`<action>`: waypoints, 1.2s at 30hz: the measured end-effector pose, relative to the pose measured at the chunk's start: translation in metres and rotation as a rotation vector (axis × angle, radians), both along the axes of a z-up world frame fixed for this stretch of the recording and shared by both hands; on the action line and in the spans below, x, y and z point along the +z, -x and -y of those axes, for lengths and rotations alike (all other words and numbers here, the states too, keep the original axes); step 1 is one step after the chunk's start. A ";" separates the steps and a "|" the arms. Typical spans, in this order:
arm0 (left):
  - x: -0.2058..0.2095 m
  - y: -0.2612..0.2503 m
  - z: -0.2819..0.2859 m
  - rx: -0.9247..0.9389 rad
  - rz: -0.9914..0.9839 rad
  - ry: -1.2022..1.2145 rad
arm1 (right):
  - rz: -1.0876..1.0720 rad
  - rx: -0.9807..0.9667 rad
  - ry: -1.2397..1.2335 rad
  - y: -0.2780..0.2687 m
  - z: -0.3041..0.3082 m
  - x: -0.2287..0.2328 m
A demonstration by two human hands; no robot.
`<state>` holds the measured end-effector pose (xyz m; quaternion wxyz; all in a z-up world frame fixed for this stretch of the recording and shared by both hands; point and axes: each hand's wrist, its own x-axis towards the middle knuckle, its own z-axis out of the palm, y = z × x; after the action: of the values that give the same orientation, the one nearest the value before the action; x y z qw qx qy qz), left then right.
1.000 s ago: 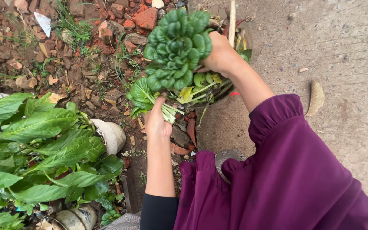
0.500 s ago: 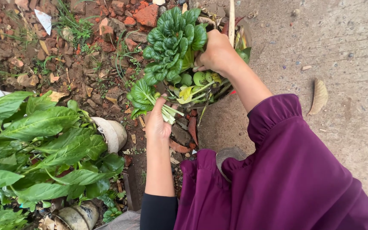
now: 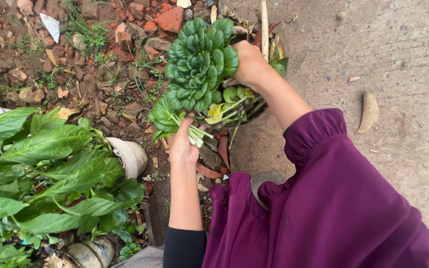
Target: Harvest and clean leafy green vegetables from an outdoor garden bed.
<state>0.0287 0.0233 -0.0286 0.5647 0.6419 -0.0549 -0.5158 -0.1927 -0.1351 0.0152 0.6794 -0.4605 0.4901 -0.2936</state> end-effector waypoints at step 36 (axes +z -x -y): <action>-0.052 -0.018 -0.002 0.027 -0.135 -0.006 | 0.103 -0.148 -0.119 -0.003 0.018 -0.020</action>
<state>0.0470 0.0256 -0.0802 0.5720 0.6081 -0.0063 -0.5504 -0.1901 -0.1528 -0.0045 0.7063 -0.3663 0.5036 -0.3365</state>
